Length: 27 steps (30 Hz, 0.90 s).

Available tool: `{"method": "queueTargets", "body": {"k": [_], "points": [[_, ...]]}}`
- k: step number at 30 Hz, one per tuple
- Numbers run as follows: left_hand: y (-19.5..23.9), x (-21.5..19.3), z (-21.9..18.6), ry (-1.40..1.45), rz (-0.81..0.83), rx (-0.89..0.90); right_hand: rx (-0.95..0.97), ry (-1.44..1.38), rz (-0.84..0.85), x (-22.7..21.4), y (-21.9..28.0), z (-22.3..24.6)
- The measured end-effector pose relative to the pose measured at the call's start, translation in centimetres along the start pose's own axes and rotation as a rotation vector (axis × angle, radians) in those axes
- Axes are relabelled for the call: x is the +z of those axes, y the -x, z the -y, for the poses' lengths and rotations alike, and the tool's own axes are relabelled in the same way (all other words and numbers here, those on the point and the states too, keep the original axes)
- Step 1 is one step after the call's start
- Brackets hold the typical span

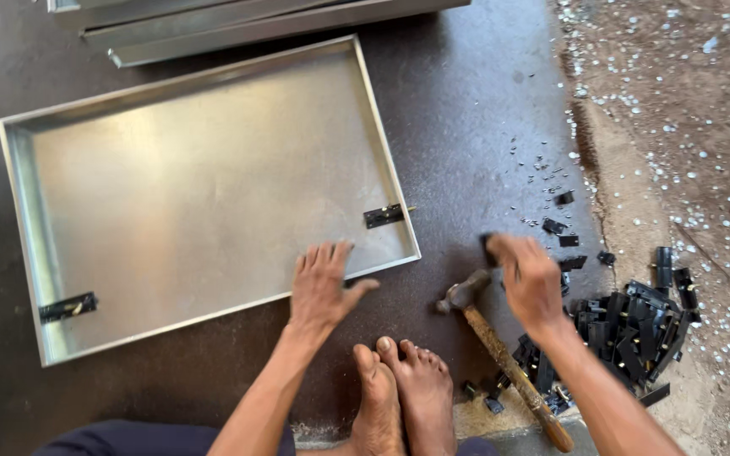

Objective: The person is attaching black hinges to metal trays using a hammer. They position a hinge on the corner of the tray and hit it with a hammer to secure it, then move the finished tray to a stack.

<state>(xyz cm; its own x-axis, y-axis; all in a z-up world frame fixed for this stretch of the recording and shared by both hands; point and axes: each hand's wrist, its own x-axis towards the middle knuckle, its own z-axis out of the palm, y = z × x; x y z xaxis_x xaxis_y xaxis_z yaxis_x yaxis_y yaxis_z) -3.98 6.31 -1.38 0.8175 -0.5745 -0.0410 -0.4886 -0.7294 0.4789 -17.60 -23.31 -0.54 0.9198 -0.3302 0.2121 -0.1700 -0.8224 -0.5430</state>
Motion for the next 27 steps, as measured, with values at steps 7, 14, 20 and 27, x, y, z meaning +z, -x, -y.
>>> {"method": "queueTargets", "body": {"k": [7,14,20,27], "points": [[-0.1,-6.8,-1.9,0.271,0.001,-0.057,-0.292,-0.184,0.088,6.4,0.2,7.1],[-4.5,-16.2,-5.7,0.242,-0.138,-0.007,-0.237,-0.284,0.091,10.7,-7.5,7.9],[-6.7,-18.8,-6.0,0.244,-0.224,0.125,-0.168,-0.310,0.072,11.6,-8.6,9.8],[-7.7,-21.3,-5.8,0.185,-0.365,0.192,-0.245,-0.232,-0.052,15.4,-13.7,10.0]]}}
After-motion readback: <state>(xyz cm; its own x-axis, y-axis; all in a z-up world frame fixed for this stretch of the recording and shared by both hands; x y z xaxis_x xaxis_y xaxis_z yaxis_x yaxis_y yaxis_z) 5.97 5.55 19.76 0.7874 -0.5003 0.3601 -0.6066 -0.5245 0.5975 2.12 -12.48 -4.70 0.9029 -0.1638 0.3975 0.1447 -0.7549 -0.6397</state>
